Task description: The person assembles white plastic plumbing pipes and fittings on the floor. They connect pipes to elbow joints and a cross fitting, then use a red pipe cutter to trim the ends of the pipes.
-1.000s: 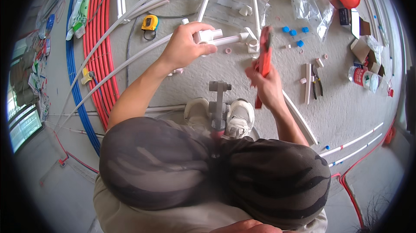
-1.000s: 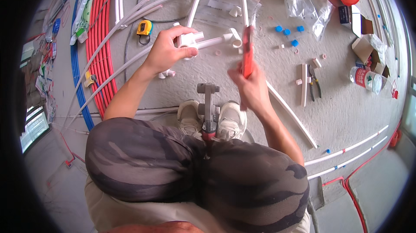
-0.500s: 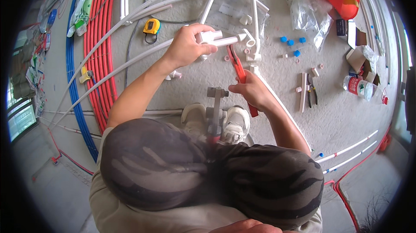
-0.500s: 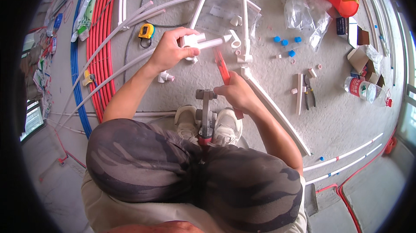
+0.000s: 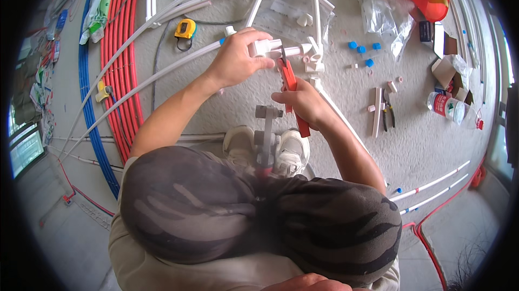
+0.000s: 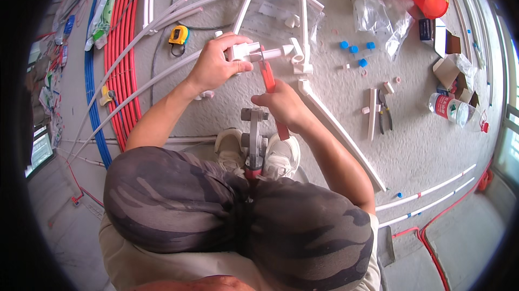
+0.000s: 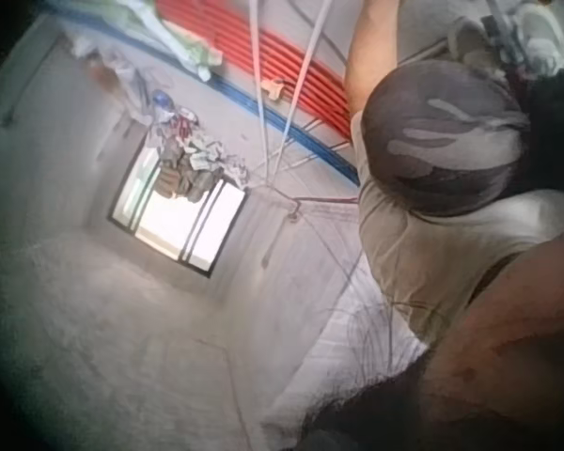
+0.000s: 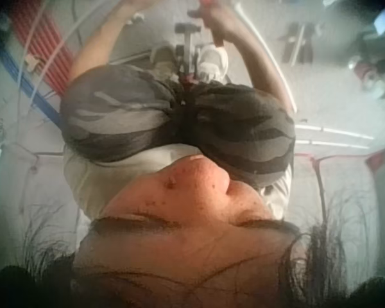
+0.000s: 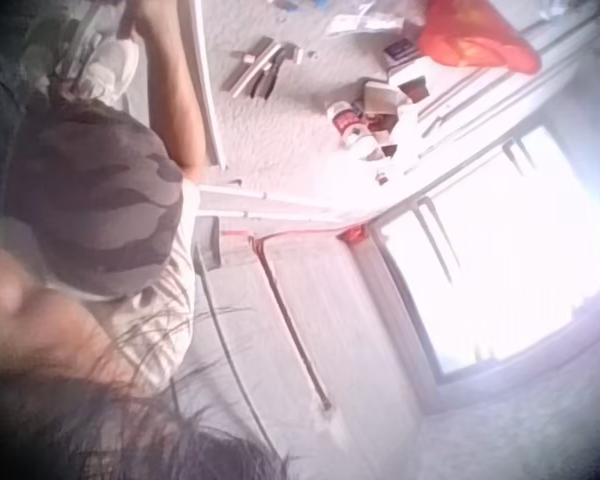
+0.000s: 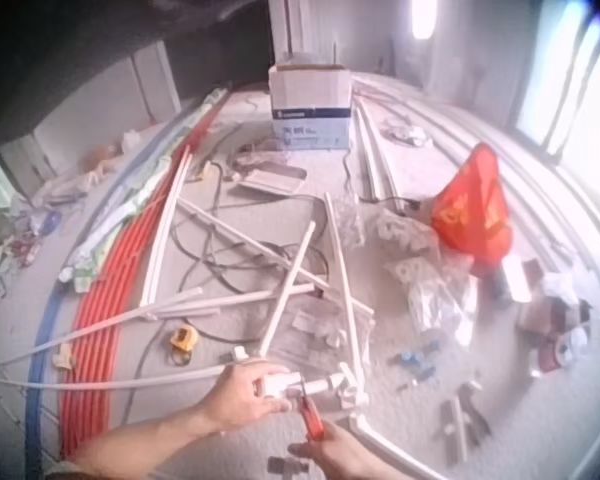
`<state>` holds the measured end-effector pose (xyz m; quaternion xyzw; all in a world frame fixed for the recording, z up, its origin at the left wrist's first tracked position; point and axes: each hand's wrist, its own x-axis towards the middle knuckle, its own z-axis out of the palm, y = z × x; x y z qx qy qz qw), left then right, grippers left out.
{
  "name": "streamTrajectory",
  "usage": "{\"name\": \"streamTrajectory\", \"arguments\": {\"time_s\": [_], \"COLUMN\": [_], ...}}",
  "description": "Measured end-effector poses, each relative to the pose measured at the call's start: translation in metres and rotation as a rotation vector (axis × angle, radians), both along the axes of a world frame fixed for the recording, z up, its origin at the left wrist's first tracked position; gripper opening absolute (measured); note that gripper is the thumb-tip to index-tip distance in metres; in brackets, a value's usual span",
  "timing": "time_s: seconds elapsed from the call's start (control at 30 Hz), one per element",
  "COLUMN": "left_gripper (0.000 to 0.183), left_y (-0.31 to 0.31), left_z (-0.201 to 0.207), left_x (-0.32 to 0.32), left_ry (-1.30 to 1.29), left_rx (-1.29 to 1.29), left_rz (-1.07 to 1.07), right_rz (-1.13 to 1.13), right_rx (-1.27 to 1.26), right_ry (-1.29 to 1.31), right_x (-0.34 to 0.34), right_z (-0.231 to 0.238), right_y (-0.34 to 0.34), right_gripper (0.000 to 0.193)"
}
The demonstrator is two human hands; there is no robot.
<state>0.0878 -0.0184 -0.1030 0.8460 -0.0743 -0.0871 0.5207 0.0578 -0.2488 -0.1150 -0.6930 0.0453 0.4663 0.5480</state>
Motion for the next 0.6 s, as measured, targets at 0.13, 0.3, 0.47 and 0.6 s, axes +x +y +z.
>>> {"name": "streamTrajectory", "arguments": {"time_s": [0.13, 0.3, 0.47, 0.6], "left_gripper": [0.048, 0.055, 0.060, 0.058], "left_y": [-0.002, -0.003, -0.004, -0.007], "left_z": [-0.001, -0.007, -0.042, -0.047], "left_x": [-0.001, -0.001, 0.000, 0.001], "left_ry": [-0.073, -0.076, -0.069, -0.054], "left_rx": [0.020, 0.031, 0.053, 0.067], "left_rz": [-0.005, -0.024, -0.041, -0.057], "right_rz": [-0.014, 0.031, 0.080, 0.014], "right_rx": [0.009, -0.070, -0.148, -0.151], "right_ry": [-0.015, 0.002, -0.037, -0.046], "right_x": [0.003, 0.009, 0.012, 0.007], "right_z": [0.007, 0.004, -0.019, -0.032], "right_y": [0.002, 0.001, 0.001, 0.002], "right_gripper": [0.027, 0.029, 0.031, 0.037]}}
